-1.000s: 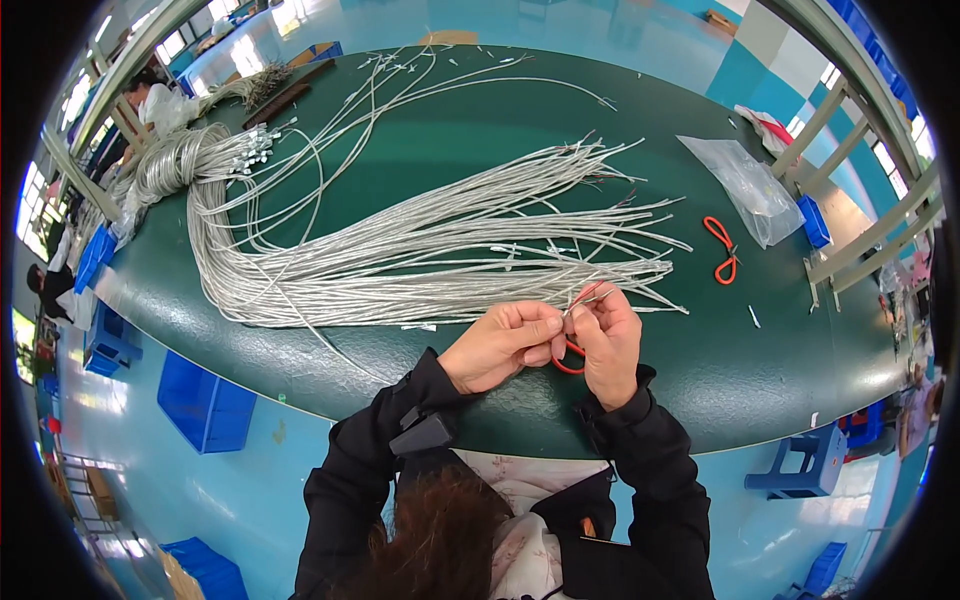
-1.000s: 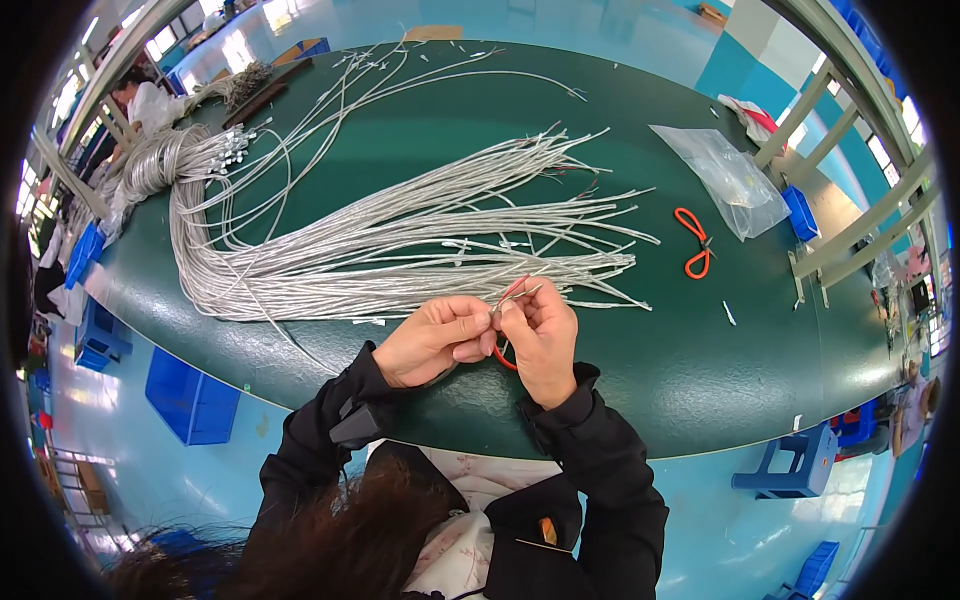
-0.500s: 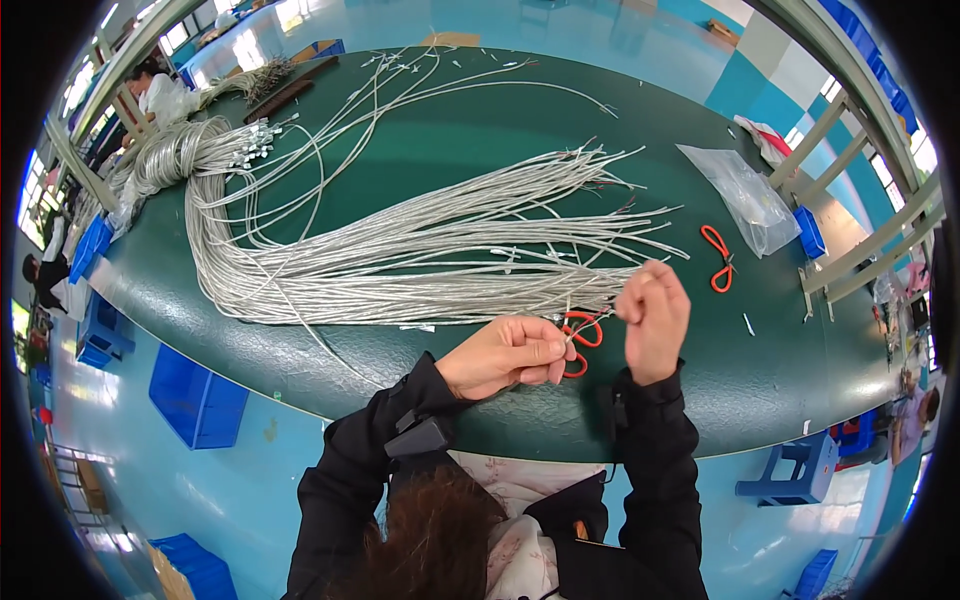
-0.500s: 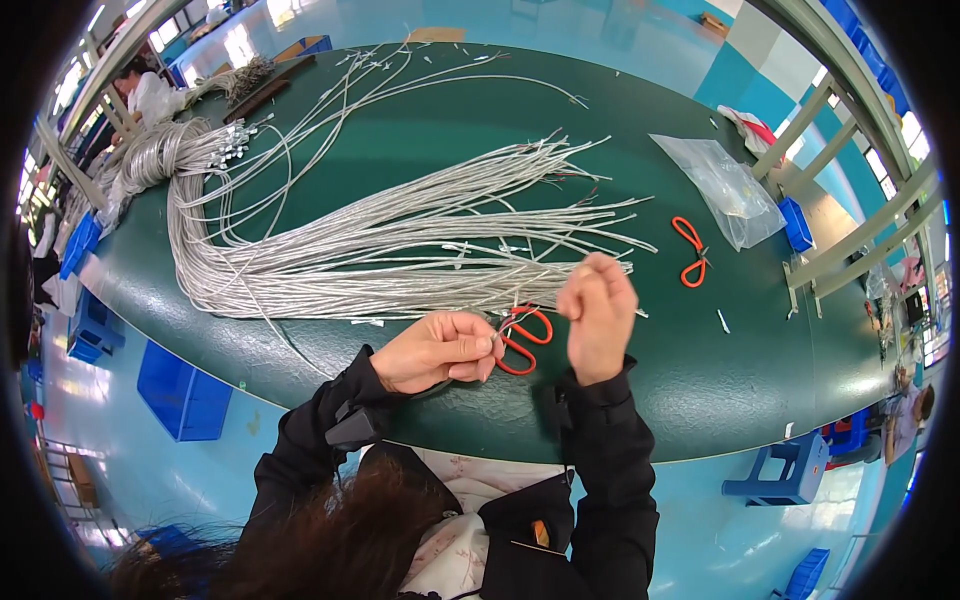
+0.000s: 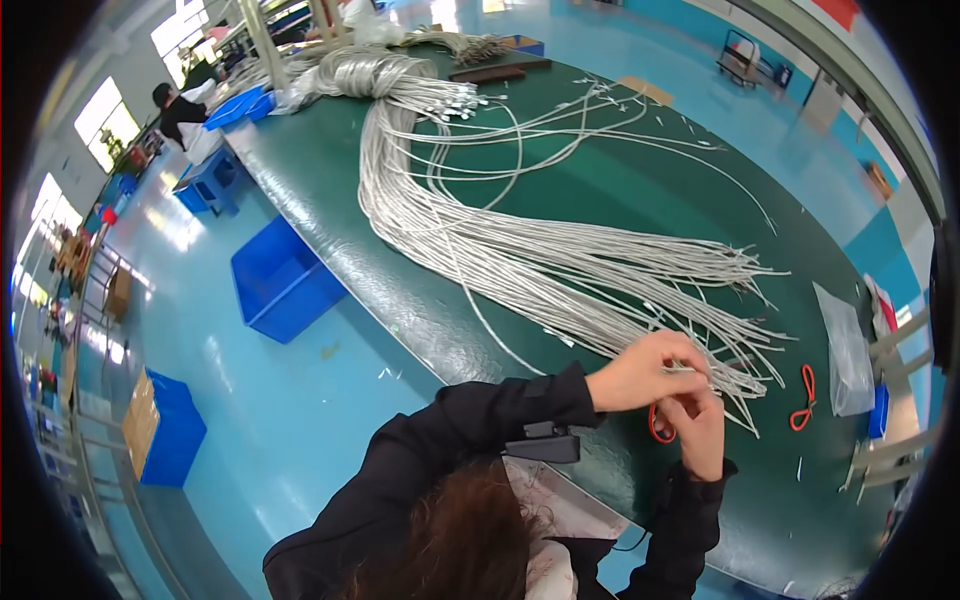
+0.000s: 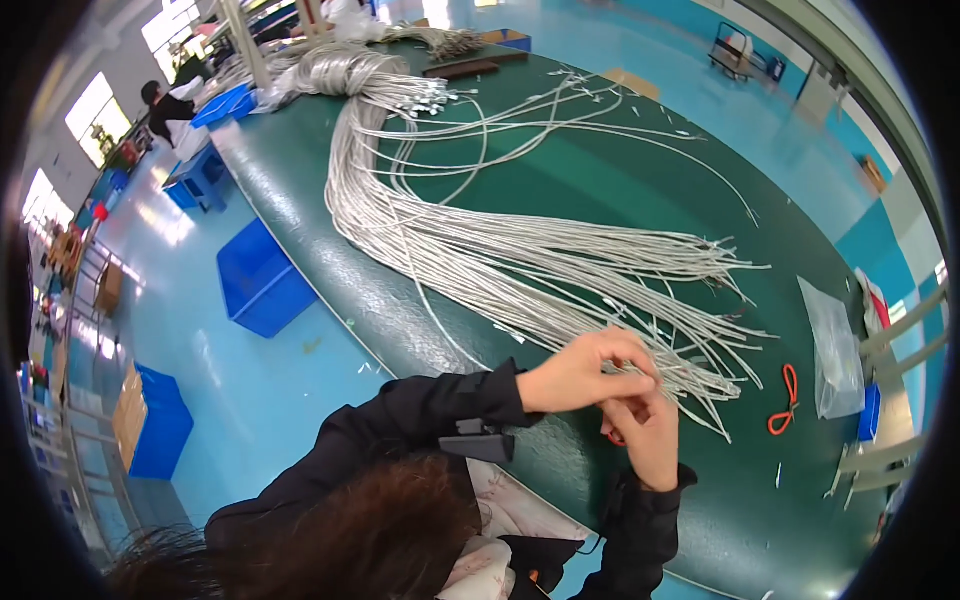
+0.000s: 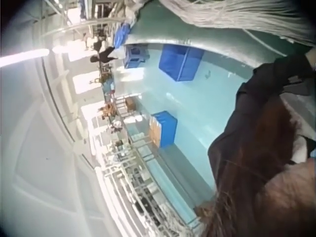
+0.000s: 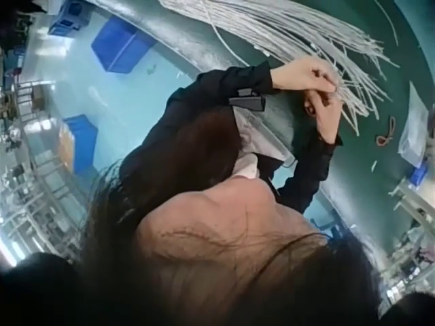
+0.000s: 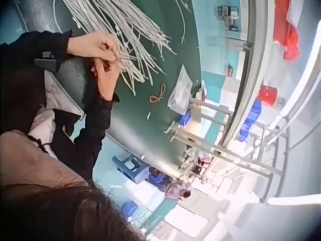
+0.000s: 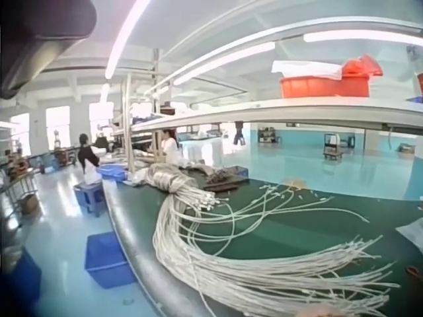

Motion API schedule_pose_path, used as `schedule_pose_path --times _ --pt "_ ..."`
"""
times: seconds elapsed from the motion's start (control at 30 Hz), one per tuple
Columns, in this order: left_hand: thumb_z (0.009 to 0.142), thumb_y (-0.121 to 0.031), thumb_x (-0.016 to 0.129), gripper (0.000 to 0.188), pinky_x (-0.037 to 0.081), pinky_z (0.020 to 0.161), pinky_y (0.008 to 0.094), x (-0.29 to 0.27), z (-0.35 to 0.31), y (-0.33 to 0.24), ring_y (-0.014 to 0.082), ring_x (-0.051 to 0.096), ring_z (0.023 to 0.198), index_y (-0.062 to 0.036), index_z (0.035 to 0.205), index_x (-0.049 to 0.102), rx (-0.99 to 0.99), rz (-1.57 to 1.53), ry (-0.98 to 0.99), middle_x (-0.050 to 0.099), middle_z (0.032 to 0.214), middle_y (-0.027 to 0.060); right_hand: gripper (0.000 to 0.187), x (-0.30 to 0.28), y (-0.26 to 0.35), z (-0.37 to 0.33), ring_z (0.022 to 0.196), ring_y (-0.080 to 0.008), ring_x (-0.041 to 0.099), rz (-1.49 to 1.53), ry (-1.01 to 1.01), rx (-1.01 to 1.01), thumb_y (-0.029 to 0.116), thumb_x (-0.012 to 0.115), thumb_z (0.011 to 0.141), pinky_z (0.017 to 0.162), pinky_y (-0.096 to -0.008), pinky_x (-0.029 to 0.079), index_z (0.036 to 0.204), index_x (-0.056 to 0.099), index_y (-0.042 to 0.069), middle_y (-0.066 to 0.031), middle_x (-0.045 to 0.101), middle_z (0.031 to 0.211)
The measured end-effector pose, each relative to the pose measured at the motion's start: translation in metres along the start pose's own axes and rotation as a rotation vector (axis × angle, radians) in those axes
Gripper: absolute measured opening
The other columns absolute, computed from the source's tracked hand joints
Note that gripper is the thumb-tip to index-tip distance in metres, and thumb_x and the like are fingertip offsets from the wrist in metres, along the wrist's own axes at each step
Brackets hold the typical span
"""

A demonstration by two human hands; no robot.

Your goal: The person picks up a wire from a bundle, trims the insulation with shears, and twists the exposed metal strands by hand.

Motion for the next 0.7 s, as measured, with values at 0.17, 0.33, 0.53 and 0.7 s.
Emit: schedule_pose_path --times 0.17,0.33,0.53,0.7 --pt "0.081 -0.007 0.062 0.012 0.045 0.076 0.0292 -0.002 -0.006 -0.054 0.0242 0.056 0.082 -0.0039 0.092 0.064 0.239 0.428 -0.197 0.061 0.086 0.0066 0.013 0.000 0.004 -0.003 0.057 -0.0094 0.055 0.028 0.092 0.008 0.006 0.052 0.088 0.051 -0.0196 0.041 0.086 0.060 -0.004 -0.0064 0.063 0.074" --pt "0.083 -0.011 0.060 0.009 0.044 0.070 0.0350 0.002 -0.046 -0.096 0.0278 0.055 0.079 -0.0020 0.085 0.060 0.176 0.268 0.176 0.059 0.080 0.0085 0.019 -0.012 0.045 0.003 0.072 -0.0165 0.062 -0.055 0.170 -0.107 0.009 0.048 0.091 0.065 -0.0264 0.049 0.094 0.060 -0.006 -0.0136 0.064 0.086" --pt "0.080 -0.012 0.059 0.011 0.046 0.065 0.0369 0.011 -0.062 -0.085 0.0298 0.058 0.071 -0.0011 0.078 0.061 0.128 0.160 0.520 0.059 0.073 0.0123 0.027 -0.096 0.083 0.063 0.089 -0.0169 0.059 0.654 -0.531 -0.372 0.020 0.042 0.097 0.078 -0.0280 0.047 0.106 0.055 -0.002 -0.0096 0.061 0.099" --pt "0.082 -0.013 0.060 0.012 0.048 0.063 0.0339 -0.073 -0.054 -0.054 0.0285 0.061 0.069 -0.0006 0.083 0.062 -0.099 0.480 0.311 0.062 0.075 0.0127 0.024 -0.089 0.021 0.040 0.077 -0.0113 0.057 0.476 -0.263 -0.152 0.022 0.046 0.096 0.068 -0.0231 0.047 0.101 0.056 0.001 -0.0041 0.060 0.087"
Point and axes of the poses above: each hand's wrist, its own z-axis towards the middle knuckle, its own x-axis out of the palm, y = z × x, the point moved 5 cm from there along z, towards the middle knuckle
